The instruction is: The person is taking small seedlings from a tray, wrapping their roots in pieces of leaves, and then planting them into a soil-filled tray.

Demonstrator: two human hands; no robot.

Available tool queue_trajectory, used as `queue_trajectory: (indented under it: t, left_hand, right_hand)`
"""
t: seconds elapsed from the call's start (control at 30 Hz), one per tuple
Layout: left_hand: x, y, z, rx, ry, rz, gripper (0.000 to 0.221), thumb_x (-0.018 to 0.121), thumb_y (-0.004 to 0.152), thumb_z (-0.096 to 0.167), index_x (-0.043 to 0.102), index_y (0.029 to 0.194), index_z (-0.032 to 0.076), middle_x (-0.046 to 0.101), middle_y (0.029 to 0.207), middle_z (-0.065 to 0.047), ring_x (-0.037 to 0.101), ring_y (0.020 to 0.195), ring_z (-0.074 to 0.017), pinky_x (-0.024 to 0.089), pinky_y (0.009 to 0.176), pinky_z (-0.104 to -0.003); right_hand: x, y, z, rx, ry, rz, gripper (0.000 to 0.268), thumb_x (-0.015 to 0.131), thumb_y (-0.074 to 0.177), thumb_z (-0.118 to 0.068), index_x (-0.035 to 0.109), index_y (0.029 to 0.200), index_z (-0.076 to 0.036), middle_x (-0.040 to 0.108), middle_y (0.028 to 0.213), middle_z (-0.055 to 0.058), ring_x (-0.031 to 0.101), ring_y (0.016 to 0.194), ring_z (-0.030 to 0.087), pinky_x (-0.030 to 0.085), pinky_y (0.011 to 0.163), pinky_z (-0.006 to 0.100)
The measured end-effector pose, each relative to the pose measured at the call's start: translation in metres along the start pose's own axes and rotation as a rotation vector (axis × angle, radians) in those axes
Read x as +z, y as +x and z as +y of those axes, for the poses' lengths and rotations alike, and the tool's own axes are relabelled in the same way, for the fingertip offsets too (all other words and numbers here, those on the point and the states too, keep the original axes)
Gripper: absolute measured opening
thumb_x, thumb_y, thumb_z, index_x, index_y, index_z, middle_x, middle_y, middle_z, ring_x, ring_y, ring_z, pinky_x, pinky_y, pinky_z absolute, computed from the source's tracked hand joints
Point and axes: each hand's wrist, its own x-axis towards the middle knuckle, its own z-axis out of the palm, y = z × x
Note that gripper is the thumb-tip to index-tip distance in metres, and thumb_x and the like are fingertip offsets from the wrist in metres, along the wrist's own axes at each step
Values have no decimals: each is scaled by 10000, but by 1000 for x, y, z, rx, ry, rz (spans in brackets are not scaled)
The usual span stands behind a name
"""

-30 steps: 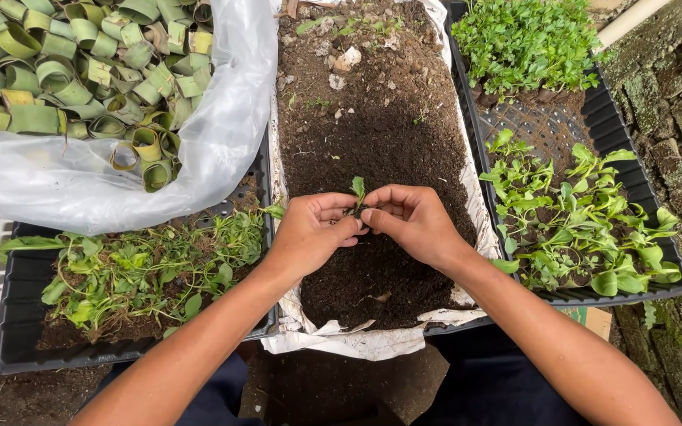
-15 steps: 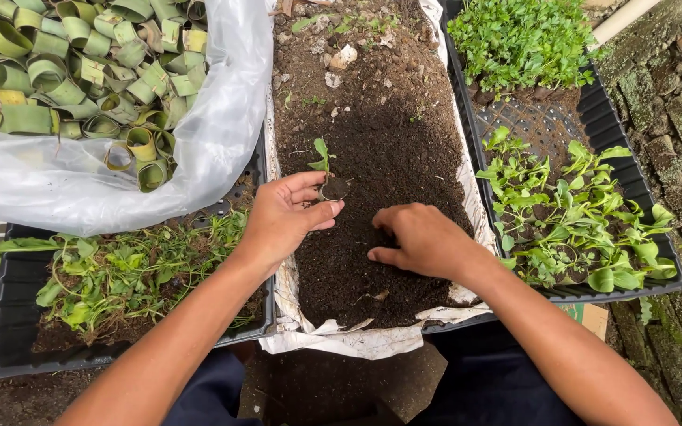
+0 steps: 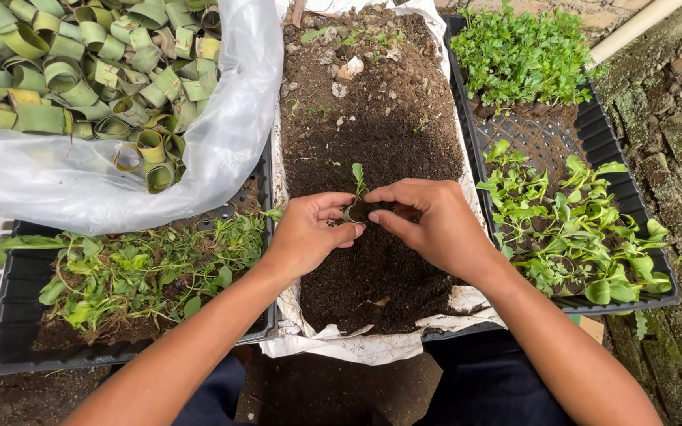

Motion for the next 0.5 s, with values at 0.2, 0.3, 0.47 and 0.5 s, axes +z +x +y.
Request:
queue_trajectory:
  t: [0.2, 0.3, 0.47, 0.5]
  left_hand:
    - [2, -4, 6, -17, -27, 12, 558, 740, 796, -91, 583, 1329, -136, 685, 1131, -358, 767, 934, -305, 680, 748, -380]
    - [3, -5, 9, -18, -27, 2, 559, 732, 794, -103, 583, 1332, -134, 688, 1132, -352, 777, 914, -326, 678, 742, -376]
    - [10, -7, 16, -48, -5, -52, 592, 760, 778, -77, 589, 1343, -105, 672, 1161, -358, 786, 898, -314, 691, 742, -359]
    - [11, -8, 17, -45, -54, -44, 545, 764, 807, -15, 606, 1320, -109, 693, 1130, -327, 777, 920, -310, 687, 745, -386]
  right_hand:
    - [1, -6, 34, 51, 238, 135, 252, 709, 874, 65, 754, 1119, 27, 782, 969, 226, 761, 794, 254, 646, 707, 335]
    - [5, -5, 50, 85, 332, 122, 243, 669, 917, 39, 734, 1151, 28, 771, 1018, 236, 760, 853, 286, 647, 763, 377]
    - [40, -13, 81, 170, 491, -13, 282, 677, 948, -58, 711, 1221, -1, 752, 1112, 172, 691, 954, 201, 620, 843, 370]
    - [45, -11, 83, 198, 562, -11, 281, 711, 927, -60, 694, 1199, 9, 722, 1063, 153, 713, 906, 196, 637, 801, 349]
